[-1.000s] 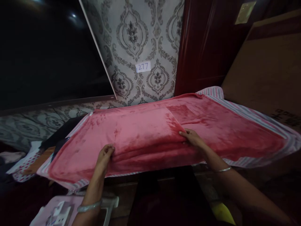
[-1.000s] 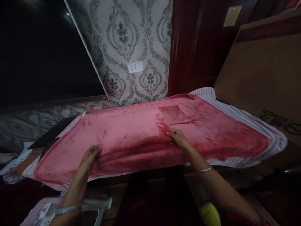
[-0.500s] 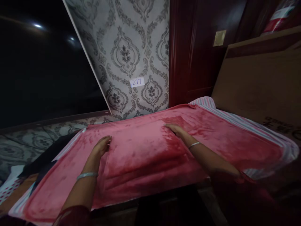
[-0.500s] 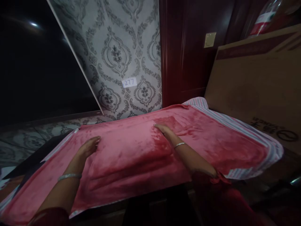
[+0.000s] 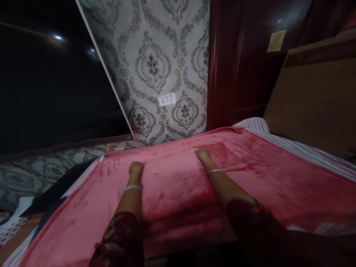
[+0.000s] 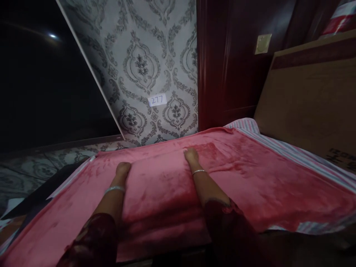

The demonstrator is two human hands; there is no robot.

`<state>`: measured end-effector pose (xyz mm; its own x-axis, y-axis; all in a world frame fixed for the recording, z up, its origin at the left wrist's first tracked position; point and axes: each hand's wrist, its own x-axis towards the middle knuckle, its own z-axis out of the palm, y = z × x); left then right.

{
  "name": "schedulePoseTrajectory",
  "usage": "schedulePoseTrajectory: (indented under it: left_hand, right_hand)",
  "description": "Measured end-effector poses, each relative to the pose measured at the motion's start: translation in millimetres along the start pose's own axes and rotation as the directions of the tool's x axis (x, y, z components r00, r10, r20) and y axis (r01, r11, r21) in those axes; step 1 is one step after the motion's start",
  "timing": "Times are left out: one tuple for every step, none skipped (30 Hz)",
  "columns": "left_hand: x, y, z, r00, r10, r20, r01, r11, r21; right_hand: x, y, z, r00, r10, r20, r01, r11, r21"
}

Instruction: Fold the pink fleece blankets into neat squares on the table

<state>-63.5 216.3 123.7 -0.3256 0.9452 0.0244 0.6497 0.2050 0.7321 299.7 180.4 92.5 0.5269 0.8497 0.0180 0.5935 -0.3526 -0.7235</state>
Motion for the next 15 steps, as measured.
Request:
schedulePoseTrajectory:
  left_hand:
    - [-3.0, -4.4, 3.9, 0.999, -0.017, -0.033, 0.017, 1.000, -0.001]
    - [-5.9, -8.9, 6.6, 0.997, -0.033, -0.070, 0.033, 0.999, -0.005]
    - [-8.6, -13.1, 8.5, 0.993, -0.047, -0.111, 0.046, 0.999, -0.013]
    - [-10.7, -16.7, 9.5, 0.986, -0.059, -0.154, 0.056, 0.998, -0.023]
    - [-12.2, -19.3, 10.0, 0.979, -0.069, -0.193, 0.064, 0.997, -0.032]
    - [-13.2, -20.8, 10.3, 0.971, -0.076, -0.227, 0.069, 0.997, -0.039]
    - [-13.7, -21.4, 10.5, 0.965, -0.080, -0.249, 0.072, 0.997, -0.042]
    - [-13.9, -21.0, 10.8, 0.962, -0.080, -0.259, 0.071, 0.997, -0.041]
    - [-14.0, -20.0, 11.3, 0.963, -0.076, -0.260, 0.069, 0.997, -0.037]
    - [-14.2, -18.5, 11.9, 0.965, -0.071, -0.253, 0.065, 0.997, -0.032]
    - [-14.5, -16.8, 12.5, 0.968, -0.065, -0.242, 0.060, 0.998, -0.028]
    - [-14.9, -15.1, 12.9, 0.972, -0.059, -0.229, 0.054, 0.998, -0.027]
    - [-15.4, -13.5, 13.0, 0.975, -0.054, -0.218, 0.049, 0.998, -0.028]
    - [-15.9, -11.9, 12.8, 0.977, -0.052, -0.207, 0.046, 0.998, -0.034]
    - [-16.3, -10.2, 12.2, 0.979, -0.050, -0.195, 0.042, 0.998, -0.044]
  right_hand:
    - [-3.9, 7.1, 2.5, 0.999, 0.003, -0.034, -0.003, 1.000, 0.012]
    - [-7.3, 14.1, 4.4, 0.998, 0.008, -0.067, -0.006, 1.000, 0.024]
    - [-10.0, 20.4, 5.9, 0.995, 0.014, -0.097, -0.011, 0.999, 0.035]
    - [-11.8, 25.7, 7.1, 0.992, 0.021, -0.124, -0.015, 0.999, 0.045]
    - [-12.6, 29.7, 8.2, 0.989, 0.027, -0.148, -0.019, 0.998, 0.054]
    - [-12.6, 32.5, 9.1, 0.985, 0.030, -0.168, -0.020, 0.998, 0.062]
    - [-12.1, 34.2, 10.2, 0.983, 0.032, -0.181, -0.020, 0.997, 0.070]
    - [-11.1, 35.1, 11.2, 0.981, 0.034, -0.189, -0.020, 0.997, 0.077]
    - [-10.1, 35.4, 12.1, 0.981, 0.035, -0.191, -0.020, 0.996, 0.084]
    - [-9.2, 35.4, 12.9, 0.981, 0.037, -0.188, -0.021, 0.996, 0.090]
    - [-8.5, 35.2, 13.4, 0.983, 0.039, -0.181, -0.022, 0.995, 0.096]
    - [-8.2, 34.9, 13.6, 0.984, 0.042, -0.172, -0.024, 0.994, 0.103]
    - [-8.2, 34.4, 13.3, 0.986, 0.044, -0.163, -0.026, 0.994, 0.109]
    - [-8.5, 33.6, 12.6, 0.987, 0.045, -0.154, -0.028, 0.993, 0.116]
    - [-9.0, 32.5, 11.3, 0.988, 0.046, -0.145, -0.029, 0.992, 0.123]
